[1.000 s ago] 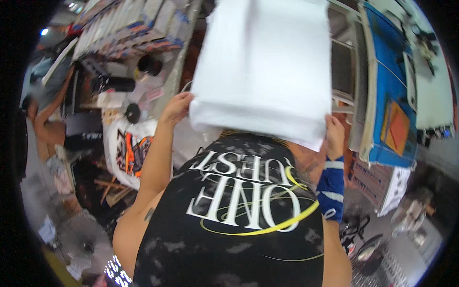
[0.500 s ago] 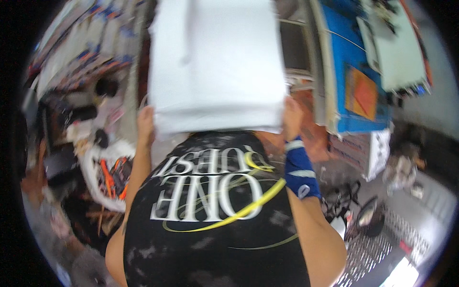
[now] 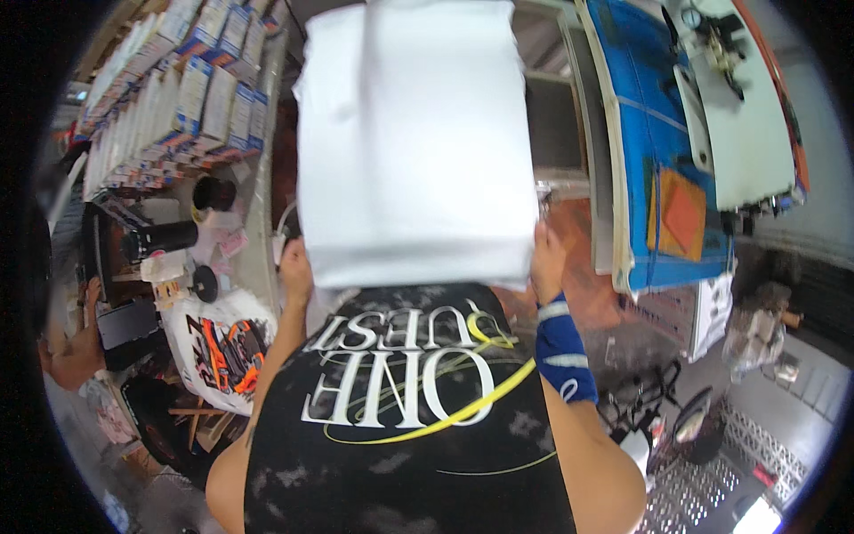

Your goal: The person aligns a white t-shirt on a heat press, applies a small logo, and presses it. They then place a larger car graphic on another t-shirt, align it, and press it. The finished shirts are placed into plastic bags.

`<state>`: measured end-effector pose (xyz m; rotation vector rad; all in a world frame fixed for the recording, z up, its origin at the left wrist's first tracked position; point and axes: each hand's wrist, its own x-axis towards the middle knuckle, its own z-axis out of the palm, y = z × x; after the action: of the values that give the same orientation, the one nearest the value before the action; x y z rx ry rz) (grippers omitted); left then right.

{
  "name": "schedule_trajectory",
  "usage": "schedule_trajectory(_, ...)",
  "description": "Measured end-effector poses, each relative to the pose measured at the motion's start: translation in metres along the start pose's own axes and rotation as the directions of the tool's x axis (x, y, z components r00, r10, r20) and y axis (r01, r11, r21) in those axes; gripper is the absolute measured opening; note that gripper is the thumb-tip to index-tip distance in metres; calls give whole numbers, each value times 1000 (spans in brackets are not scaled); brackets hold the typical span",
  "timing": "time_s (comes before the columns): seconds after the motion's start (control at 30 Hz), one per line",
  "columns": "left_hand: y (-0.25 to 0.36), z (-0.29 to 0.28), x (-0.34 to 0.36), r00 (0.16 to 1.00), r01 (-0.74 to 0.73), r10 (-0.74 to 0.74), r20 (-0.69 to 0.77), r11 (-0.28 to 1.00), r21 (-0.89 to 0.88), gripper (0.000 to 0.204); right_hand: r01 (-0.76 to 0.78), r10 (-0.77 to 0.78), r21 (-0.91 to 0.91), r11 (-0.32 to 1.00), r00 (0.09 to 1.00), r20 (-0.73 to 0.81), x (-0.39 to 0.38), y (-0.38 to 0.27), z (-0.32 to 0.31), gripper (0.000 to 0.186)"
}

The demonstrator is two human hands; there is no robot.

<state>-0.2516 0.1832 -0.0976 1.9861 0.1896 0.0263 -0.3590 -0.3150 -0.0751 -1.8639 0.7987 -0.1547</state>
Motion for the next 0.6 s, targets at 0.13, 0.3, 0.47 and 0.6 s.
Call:
schedule_trajectory(0.13,4,-4,22,920,283,-286,268,958,51,29,-37,41,-19,999,966,257,30,19,-5,42)
schedule_trajectory(0.3,51,-4,141,984,173,-175,16,981,90,26,140,-142,-157,978,990,-2,112,-54,17,26)
schedule_trajectory(0.47,127,68,310,922,-387,386,33,914,117,45,644,-689,-331,689,724,-26,255,-193,99,48)
schedule_trajectory(0.6,142,115,388,952,76,-31,303,988,-135,59,-16,-87,360,933,959,268,346,-226,126,59)
